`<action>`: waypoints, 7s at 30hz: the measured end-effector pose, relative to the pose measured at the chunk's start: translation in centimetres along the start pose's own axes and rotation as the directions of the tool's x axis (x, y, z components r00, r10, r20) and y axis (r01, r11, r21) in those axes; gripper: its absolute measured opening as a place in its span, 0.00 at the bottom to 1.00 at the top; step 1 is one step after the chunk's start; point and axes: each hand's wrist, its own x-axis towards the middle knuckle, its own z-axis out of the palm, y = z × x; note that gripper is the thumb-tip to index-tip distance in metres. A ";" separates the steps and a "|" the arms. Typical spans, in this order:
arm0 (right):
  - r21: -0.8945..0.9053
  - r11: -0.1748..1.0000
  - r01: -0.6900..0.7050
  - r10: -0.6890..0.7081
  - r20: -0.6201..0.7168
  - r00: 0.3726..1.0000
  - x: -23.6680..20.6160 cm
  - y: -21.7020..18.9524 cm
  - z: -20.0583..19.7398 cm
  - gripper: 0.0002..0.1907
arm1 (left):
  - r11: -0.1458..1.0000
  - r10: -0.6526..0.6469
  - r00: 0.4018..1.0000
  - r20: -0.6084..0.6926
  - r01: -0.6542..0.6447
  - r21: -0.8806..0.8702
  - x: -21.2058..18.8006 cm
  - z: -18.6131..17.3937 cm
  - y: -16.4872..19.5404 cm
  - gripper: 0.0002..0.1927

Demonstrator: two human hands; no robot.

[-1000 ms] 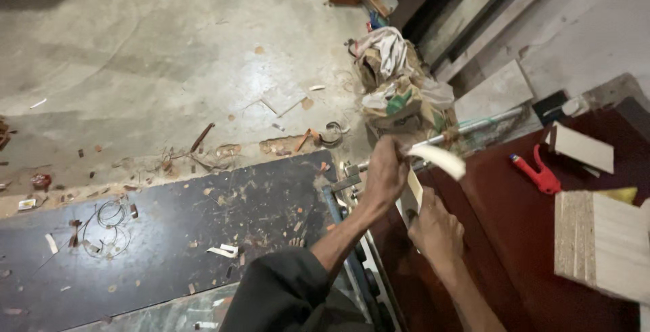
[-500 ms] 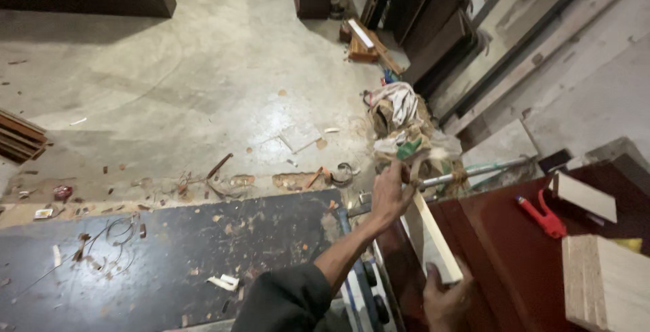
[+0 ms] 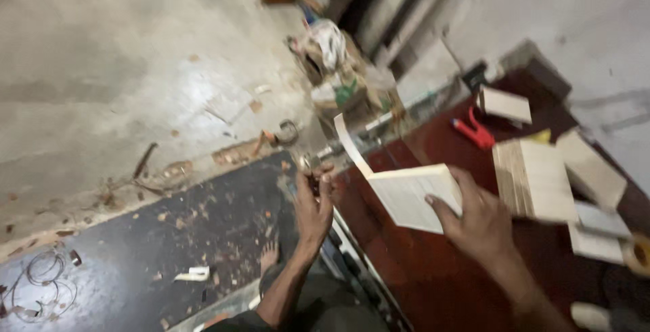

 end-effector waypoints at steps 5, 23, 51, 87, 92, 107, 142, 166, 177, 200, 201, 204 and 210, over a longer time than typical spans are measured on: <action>-0.072 0.997 -0.028 0.049 0.302 0.952 1.6 -2.6 0.9 0.30 | 0.927 0.269 0.911 0.313 -0.157 -0.341 0.3 0.5 3.8 0.31; -0.094 0.995 -0.032 0.067 0.400 0.914 -0.3 -2.9 3.1 0.34 | 0.921 0.263 0.401 0.878 0.167 -0.352 8.0 11.6 -4.9 0.57; 0.757 0.653 0.015 0.270 -0.252 0.929 -8.9 0.2 11.2 0.30 | 0.133 -0.182 0.367 0.912 -0.910 0.393 3.3 15.8 11.1 0.53; 0.962 0.255 0.096 0.556 -0.227 0.799 -6.1 4.2 15.6 0.48 | 0.189 -0.237 -0.085 0.968 -0.981 -0.040 4.0 11.1 7.1 0.24; 0.948 0.312 0.059 0.457 -0.204 0.866 -4.4 2.4 14.8 0.50 | 0.200 -0.106 -0.124 0.987 -0.975 -0.101 4.3 11.4 7.4 0.14; 0.971 0.235 0.036 0.548 -0.163 0.820 -5.3 2.0 16.6 0.58 | 0.302 -0.125 -0.115 0.985 -0.950 -0.073 4.9 12.1 7.7 0.23; -0.035 0.995 0.092 -0.074 0.351 0.933 0.5 -1.3 2.8 0.19 | 0.960 0.273 0.324 0.906 -0.145 -0.238 6.5 11.5 1.9 0.61; 0.051 0.981 0.186 -0.165 -0.269 0.949 4.1 -6.0 -2.9 0.46 | 0.981 0.184 0.484 0.856 -0.033 -0.192 2.6 8.0 -2.4 0.23; 0.279 0.950 -0.140 0.180 -0.123 0.976 -1.9 2.4 0.9 0.49 | 0.943 0.297 0.401 0.867 -0.266 -0.200 2.2 8.8 0.1 0.04; -0.089 0.995 0.053 -0.050 0.030 0.998 5.7 -9.1 -3.1 0.51 | 0.897 0.408 0.310 0.859 -0.311 -0.314 0.6 10.6 -5.1 0.23; -0.058 0.998 0.016 -0.002 0.221 0.975 5.6 -8.6 -1.9 0.51 | 0.913 0.383 0.325 0.864 -0.273 -0.302 0.7 10.5 -5.2 0.24; 0.018 0.994 0.109 -0.110 0.083 0.990 2.8 -5.1 -1.0 0.52 | 0.923 0.379 0.411 0.829 -0.107 -0.369 1.1 10.0 -5.7 0.28; -0.191 0.976 -0.103 0.181 0.454 0.872 -5.3 1.2 2.1 0.25 | 0.847 -0.144 0.576 0.805 0.492 -0.201 1.5 12.1 -5.2 0.49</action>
